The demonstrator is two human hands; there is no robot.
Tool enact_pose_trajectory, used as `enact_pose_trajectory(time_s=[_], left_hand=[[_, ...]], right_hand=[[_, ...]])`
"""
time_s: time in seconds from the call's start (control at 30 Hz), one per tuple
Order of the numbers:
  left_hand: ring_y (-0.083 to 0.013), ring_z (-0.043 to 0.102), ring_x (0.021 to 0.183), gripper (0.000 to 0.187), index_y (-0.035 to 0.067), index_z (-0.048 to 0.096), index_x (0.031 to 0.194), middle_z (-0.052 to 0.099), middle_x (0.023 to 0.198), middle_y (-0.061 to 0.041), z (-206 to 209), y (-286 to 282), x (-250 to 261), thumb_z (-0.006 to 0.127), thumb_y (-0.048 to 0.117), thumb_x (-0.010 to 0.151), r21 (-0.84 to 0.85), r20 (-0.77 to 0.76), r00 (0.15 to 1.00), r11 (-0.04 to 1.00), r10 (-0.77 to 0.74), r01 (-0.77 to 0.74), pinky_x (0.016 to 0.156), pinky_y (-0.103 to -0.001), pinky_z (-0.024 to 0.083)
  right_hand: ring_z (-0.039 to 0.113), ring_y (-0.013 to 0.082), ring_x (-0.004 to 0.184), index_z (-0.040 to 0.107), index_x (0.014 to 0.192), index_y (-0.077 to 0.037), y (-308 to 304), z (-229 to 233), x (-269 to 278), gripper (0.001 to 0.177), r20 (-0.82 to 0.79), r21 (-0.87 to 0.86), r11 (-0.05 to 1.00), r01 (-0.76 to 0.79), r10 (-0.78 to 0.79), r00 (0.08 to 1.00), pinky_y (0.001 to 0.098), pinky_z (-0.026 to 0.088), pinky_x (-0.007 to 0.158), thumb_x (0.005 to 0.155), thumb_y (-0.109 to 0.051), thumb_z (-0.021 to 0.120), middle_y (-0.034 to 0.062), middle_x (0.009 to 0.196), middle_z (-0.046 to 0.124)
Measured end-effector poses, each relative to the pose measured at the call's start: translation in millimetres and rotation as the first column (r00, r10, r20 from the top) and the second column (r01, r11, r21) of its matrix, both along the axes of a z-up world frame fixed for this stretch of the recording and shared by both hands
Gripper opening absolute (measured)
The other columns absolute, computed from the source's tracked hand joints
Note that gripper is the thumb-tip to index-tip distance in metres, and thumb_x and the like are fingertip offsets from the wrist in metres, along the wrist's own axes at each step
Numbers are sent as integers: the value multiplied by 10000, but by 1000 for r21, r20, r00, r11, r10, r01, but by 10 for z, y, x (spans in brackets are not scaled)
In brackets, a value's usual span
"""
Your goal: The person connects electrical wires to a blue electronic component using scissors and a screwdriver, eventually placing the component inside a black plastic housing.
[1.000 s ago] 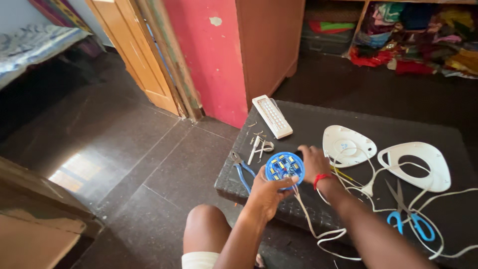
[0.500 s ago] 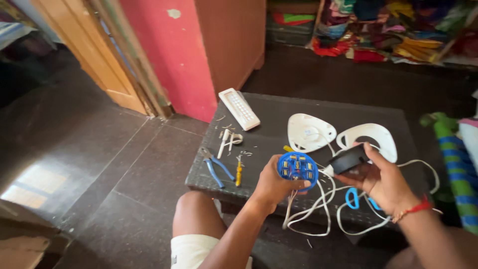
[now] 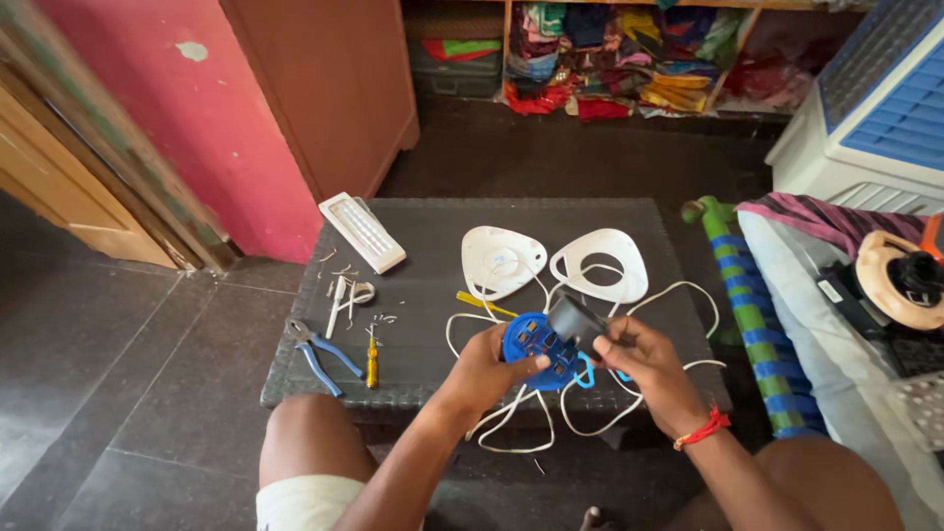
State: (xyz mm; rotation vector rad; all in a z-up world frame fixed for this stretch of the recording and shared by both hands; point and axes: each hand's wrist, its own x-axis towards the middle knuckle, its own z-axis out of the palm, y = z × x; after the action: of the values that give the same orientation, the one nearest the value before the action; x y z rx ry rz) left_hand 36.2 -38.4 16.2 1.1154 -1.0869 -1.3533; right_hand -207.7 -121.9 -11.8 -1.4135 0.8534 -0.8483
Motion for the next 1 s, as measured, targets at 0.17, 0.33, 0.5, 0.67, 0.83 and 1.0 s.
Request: enact_pose_trajectory(time_s=[0.17, 0.33, 0.5, 0.67, 0.83, 1.0], left_hand=[[-110, 672, 981, 465, 6, 619, 1282, 731, 1045, -28, 37, -103, -180, 723, -32, 831, 50, 77, 991, 993, -107, 104, 911, -272, 534], [-86, 593, 869, 435, 6, 617, 1325, 696, 996, -37, -93, -203, -261, 676, -8, 894, 153, 10, 971, 960, -240, 235, 757, -258, 482], [-65, 528, 712, 280, -74, 725, 1185, 720, 878, -11, -293, -364, -279, 721, 31, 925, 148, -140, 977, 972, -159, 180, 634, -226, 412], [-60, 503, 564, 191, -17, 788, 1051, 670, 676, 4, -161, -336, -318, 727, 89, 904, 96, 211, 975, 992, 64, -86, 517, -261, 418], [-75, 521, 488, 202, 48, 789, 1064, 627, 585, -47, 62, -242, -275, 717, 153, 907, 95, 416, 901, 980, 123, -178, 475, -303, 428], [-96, 552, 498, 209, 55, 795, 1062, 648, 586, -109, -13, -231, -218, 714, 167, 905, 1, 504, 846, 979, 174, -202, 509, -320, 464]], right_hand=[[634, 204, 1145, 595, 814, -33, 90, 34, -132, 335, -318, -399, 916, -38, -100, 943, 290, 524, 745, 795, -274, 827, 120, 1462, 590], [558, 311, 1333, 622, 820, -61, 178, 153, -201, 346, -378, -628, 769, -119, -167, 911, 351, 519, 942, 737, -246, 903, 201, 1517, 516], [617, 261, 1261, 618, 963, -58, 205, 376, -209, 480, -316, -467, 884, 22, -190, 930, 355, 626, 867, 646, -289, 895, 148, 1441, 535], [588, 329, 1263, 507, 1244, -29, 241, 454, -59, 926, -293, -745, 667, -26, -293, 910, 409, 538, 956, 533, -414, 957, 183, 1385, 552], [583, 354, 1249, 413, 1429, -6, 253, 452, 2, 1189, -313, -728, 686, -13, -315, 896, 412, 518, 967, 486, -501, 940, 209, 1379, 546], [589, 339, 1256, 486, 1402, -31, 288, 510, 50, 1133, -337, -731, 682, -40, -309, 889, 435, 486, 1029, 500, -570, 910, 184, 1358, 576]])
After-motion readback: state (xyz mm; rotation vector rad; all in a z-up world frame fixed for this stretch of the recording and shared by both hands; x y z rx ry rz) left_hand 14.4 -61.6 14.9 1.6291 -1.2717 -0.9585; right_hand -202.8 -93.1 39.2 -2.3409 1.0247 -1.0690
